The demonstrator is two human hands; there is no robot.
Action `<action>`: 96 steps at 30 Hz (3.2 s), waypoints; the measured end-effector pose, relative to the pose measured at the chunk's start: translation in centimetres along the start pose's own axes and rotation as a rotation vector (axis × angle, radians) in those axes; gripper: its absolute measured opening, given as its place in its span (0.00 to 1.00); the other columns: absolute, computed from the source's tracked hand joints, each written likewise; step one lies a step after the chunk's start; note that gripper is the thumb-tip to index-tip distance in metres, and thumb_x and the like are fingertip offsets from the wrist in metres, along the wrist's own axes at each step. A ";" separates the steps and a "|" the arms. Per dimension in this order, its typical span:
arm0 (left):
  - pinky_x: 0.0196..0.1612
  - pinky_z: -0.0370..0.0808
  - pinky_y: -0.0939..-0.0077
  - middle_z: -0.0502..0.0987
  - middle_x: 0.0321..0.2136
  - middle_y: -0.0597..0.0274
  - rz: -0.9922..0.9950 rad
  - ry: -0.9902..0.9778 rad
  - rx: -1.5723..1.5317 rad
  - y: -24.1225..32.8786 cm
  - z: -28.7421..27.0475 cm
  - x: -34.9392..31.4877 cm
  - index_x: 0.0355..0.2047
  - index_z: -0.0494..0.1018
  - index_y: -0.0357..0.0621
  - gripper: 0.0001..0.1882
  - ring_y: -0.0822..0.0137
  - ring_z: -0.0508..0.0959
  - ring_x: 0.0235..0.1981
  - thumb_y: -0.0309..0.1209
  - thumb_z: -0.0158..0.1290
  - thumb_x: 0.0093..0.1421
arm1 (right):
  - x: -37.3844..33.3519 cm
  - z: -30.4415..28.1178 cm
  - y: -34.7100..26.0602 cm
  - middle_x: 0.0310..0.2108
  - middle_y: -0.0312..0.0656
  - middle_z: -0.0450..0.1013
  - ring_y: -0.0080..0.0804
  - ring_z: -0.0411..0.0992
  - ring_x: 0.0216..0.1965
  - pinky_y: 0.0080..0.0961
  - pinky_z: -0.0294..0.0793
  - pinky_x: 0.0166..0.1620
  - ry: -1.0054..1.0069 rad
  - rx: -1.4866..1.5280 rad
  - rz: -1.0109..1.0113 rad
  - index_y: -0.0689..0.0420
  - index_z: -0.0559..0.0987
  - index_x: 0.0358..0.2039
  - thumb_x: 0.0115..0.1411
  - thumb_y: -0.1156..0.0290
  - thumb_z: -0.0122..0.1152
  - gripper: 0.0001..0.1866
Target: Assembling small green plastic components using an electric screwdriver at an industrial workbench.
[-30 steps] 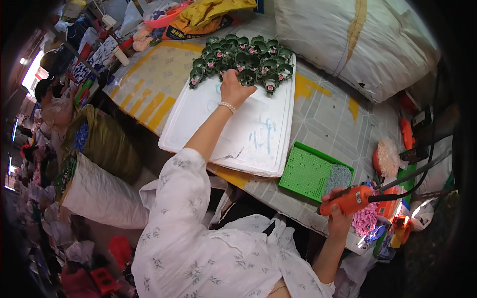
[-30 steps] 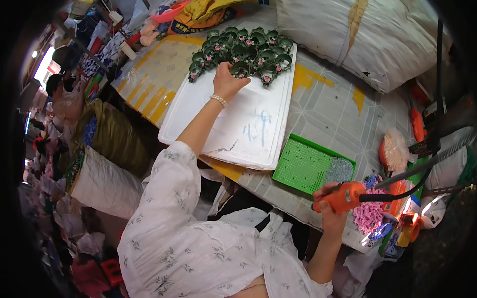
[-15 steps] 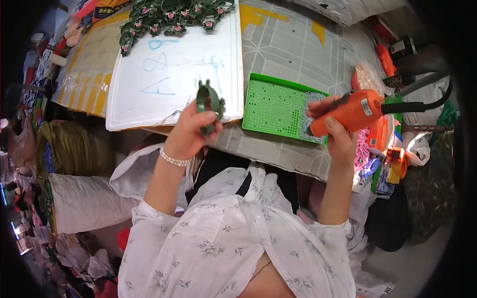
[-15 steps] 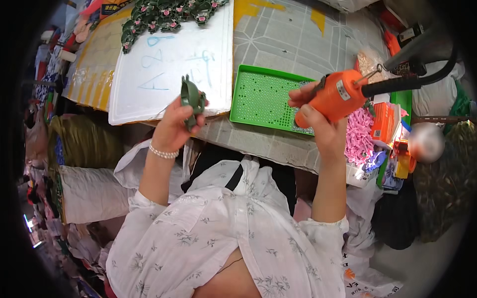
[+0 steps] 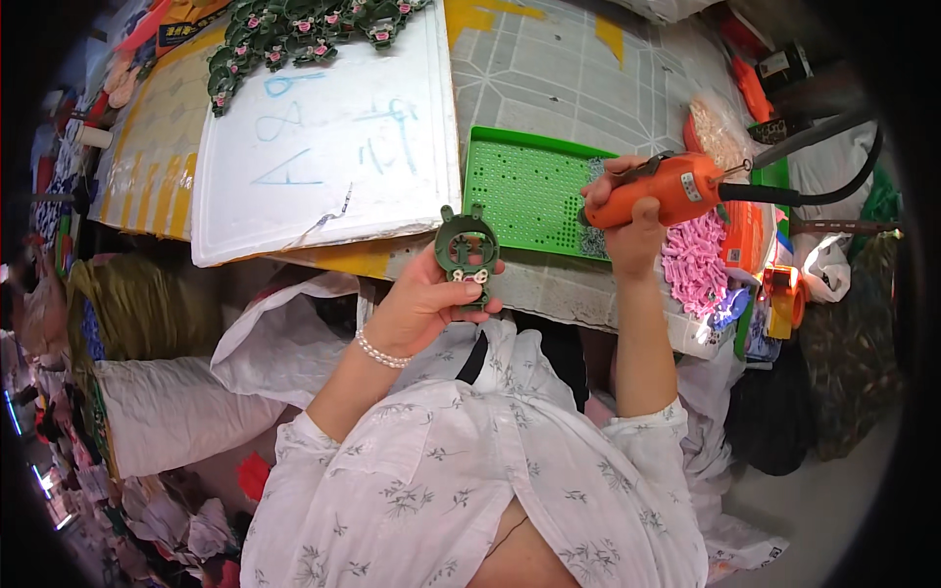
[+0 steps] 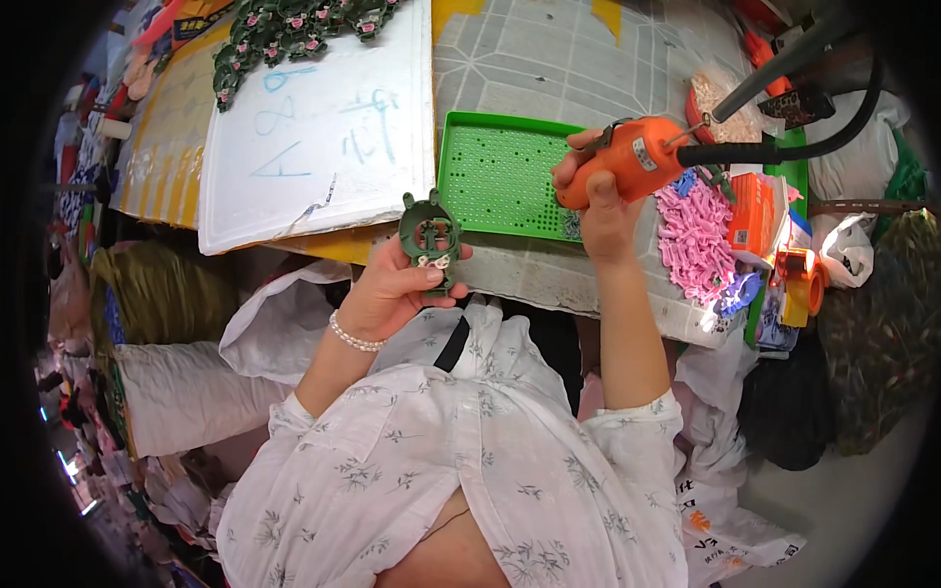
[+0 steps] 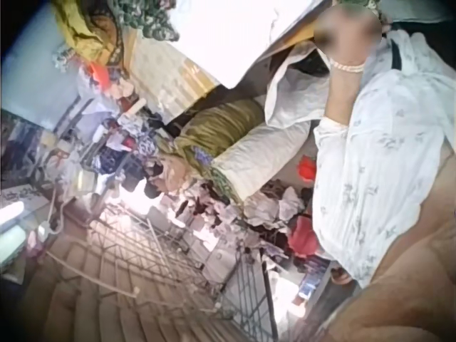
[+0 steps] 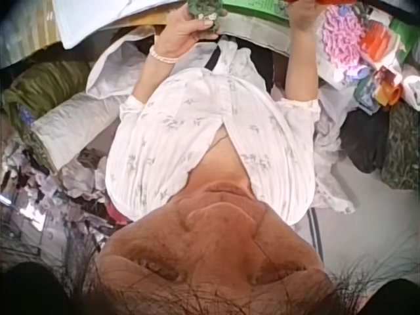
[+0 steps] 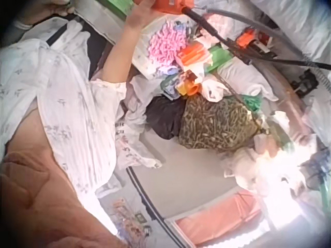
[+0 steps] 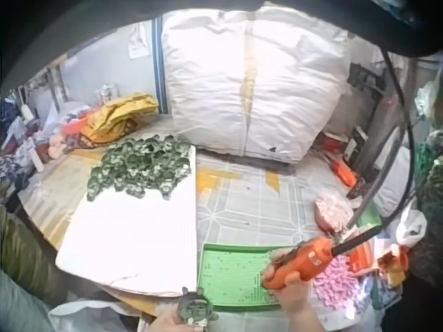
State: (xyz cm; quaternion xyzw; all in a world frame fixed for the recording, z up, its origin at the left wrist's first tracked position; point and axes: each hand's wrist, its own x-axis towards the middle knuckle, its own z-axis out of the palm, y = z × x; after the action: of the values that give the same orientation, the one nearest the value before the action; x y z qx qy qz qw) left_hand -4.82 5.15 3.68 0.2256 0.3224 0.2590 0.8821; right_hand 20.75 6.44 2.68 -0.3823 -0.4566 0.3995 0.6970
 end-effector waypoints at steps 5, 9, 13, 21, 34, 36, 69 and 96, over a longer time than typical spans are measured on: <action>0.33 0.78 0.76 0.72 0.44 0.58 0.016 0.009 0.054 -0.5 0.4 0.7 0.52 0.60 0.47 0.27 0.64 0.79 0.33 0.19 0.53 0.52 | -0.4 -0.2 1.2 0.23 0.38 0.68 0.26 0.68 0.25 0.23 0.69 0.30 0.040 -0.006 -0.010 0.62 0.68 0.40 0.46 0.36 0.60 0.38; 0.31 0.80 0.76 0.71 0.45 0.52 0.053 0.033 0.019 -0.7 0.7 1.0 0.47 0.63 0.45 0.22 0.62 0.80 0.32 0.18 0.52 0.51 | -0.5 -0.3 1.5 0.24 0.37 0.67 0.28 0.67 0.26 0.30 0.70 0.39 0.045 -0.072 0.029 0.61 0.67 0.41 0.43 0.29 0.54 0.43; 0.30 0.80 0.78 0.71 0.45 0.52 0.064 0.053 0.072 -0.7 0.8 1.2 0.48 0.62 0.45 0.23 0.63 0.80 0.31 0.17 0.51 0.51 | -0.6 -0.5 1.8 0.24 0.37 0.67 0.28 0.67 0.26 0.30 0.70 0.39 0.059 -0.058 0.035 0.60 0.67 0.40 0.43 0.30 0.53 0.43; 0.30 0.79 0.78 0.72 0.44 0.52 0.067 0.083 0.124 -0.5 1.2 1.2 0.50 0.61 0.43 0.25 0.63 0.80 0.30 0.15 0.50 0.51 | -0.6 -0.4 2.0 0.24 0.38 0.67 0.29 0.67 0.26 0.31 0.69 0.38 0.059 -0.049 0.034 0.59 0.67 0.39 0.43 0.30 0.55 0.41; 0.29 0.77 0.79 0.71 0.39 0.60 0.072 0.117 0.119 -0.9 1.5 1.7 0.47 0.61 0.42 0.22 0.65 0.79 0.29 0.18 0.51 0.51 | -0.5 -0.3 2.1 0.23 0.39 0.69 0.27 0.68 0.26 0.23 0.69 0.31 0.055 0.010 -0.017 0.62 0.68 0.40 0.47 0.37 0.59 0.38; 0.29 0.77 0.79 0.71 0.38 0.60 0.070 0.130 0.117 -1.0 1.6 1.9 0.46 0.61 0.41 0.21 0.65 0.78 0.29 0.17 0.51 0.51 | -0.5 -0.2 1.8 0.23 0.39 0.69 0.27 0.68 0.26 0.23 0.69 0.31 0.066 0.015 -0.023 0.62 0.68 0.40 0.46 0.36 0.59 0.38; 0.25 0.77 0.80 0.71 0.36 0.59 0.139 0.172 0.054 -3.7 3.1 2.8 0.47 0.56 0.39 0.25 0.67 0.78 0.27 0.16 0.51 0.50 | -5.0 5.5 -5.0 0.27 0.43 0.68 0.35 0.68 0.31 0.37 0.67 0.43 -0.245 0.205 -0.040 0.65 0.66 0.41 0.40 0.31 0.59 0.46; 0.26 0.78 0.78 0.70 0.36 0.60 0.183 0.172 -0.030 -5.0 3.7 3.0 0.46 0.56 0.44 0.23 0.67 0.78 0.26 0.16 0.49 0.51 | -5.7 5.2 -3.9 0.26 0.43 0.69 0.36 0.69 0.29 0.37 0.69 0.40 -0.248 0.200 -0.118 0.64 0.68 0.40 0.41 0.33 0.60 0.43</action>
State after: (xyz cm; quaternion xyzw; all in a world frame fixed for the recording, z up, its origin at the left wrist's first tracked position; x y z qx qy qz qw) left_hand 1.25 2.27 2.00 0.2178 0.3709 0.3616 0.8272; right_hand 15.19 0.64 5.81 -0.2311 -0.5189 0.4454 0.6921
